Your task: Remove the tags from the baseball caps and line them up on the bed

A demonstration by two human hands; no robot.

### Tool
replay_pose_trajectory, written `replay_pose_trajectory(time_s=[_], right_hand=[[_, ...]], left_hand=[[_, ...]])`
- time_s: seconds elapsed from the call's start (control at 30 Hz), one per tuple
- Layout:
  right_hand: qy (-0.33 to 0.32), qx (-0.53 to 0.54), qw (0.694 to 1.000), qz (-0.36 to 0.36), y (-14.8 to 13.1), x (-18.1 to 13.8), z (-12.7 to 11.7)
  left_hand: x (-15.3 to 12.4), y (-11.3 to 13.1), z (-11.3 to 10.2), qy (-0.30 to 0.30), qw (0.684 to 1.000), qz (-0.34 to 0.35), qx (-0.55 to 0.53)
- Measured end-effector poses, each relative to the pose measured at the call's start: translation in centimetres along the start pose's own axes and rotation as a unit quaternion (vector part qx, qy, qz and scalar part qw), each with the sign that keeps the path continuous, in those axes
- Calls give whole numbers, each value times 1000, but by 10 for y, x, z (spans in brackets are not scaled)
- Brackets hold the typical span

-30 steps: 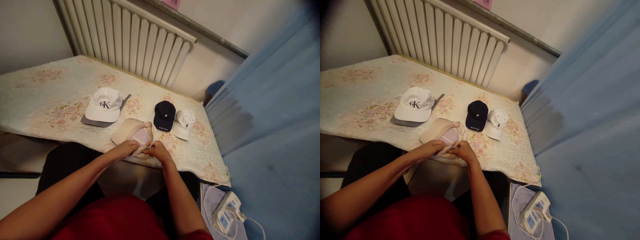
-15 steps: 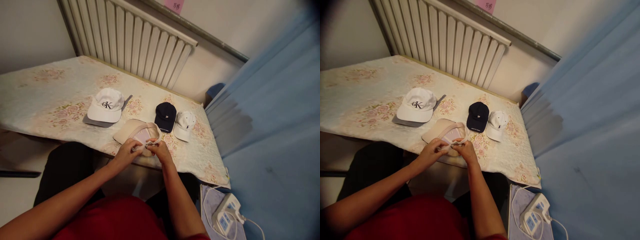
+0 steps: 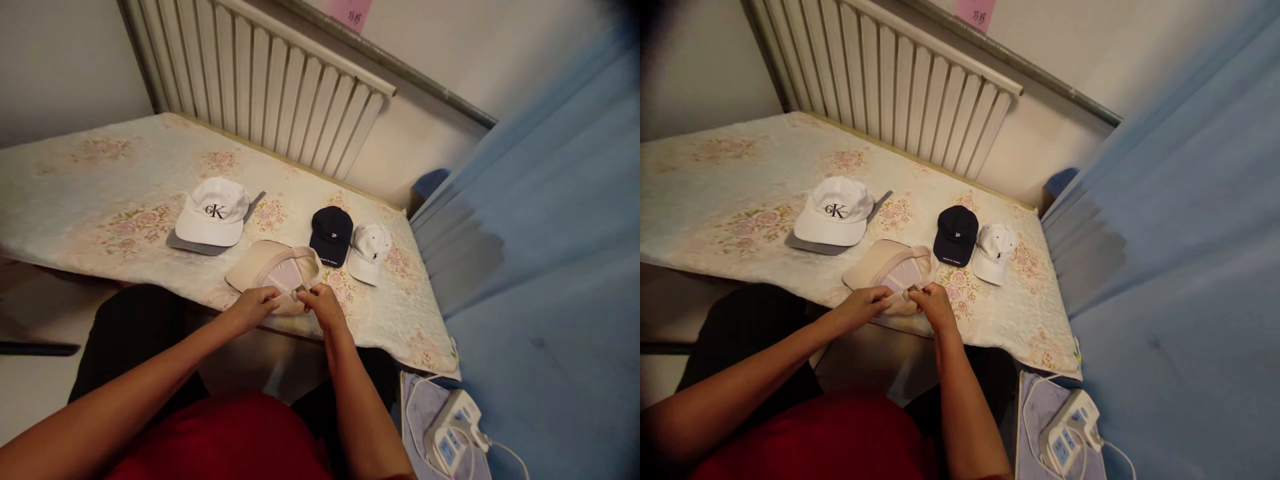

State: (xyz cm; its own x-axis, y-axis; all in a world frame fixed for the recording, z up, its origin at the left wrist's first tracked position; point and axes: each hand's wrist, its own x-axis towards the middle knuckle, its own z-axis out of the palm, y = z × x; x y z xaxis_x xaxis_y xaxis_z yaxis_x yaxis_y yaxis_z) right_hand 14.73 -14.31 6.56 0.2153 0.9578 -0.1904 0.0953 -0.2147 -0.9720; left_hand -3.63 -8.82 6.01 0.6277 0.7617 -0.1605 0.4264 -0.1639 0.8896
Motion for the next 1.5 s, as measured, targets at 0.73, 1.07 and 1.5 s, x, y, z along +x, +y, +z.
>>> replay_pose_trajectory(time_s=[0.73, 1.07, 1.5], right_hand=[[-23, 57, 998, 7, 9, 0, 8], [15, 44, 999, -13, 10, -4, 14], [44, 70, 997, -10, 16, -3, 23]], left_hand=[[0, 19, 12, 15, 979, -61, -194], [-2, 22, 19, 44, 997, -35, -60], [-3, 13, 15, -25, 994, 0, -103]])
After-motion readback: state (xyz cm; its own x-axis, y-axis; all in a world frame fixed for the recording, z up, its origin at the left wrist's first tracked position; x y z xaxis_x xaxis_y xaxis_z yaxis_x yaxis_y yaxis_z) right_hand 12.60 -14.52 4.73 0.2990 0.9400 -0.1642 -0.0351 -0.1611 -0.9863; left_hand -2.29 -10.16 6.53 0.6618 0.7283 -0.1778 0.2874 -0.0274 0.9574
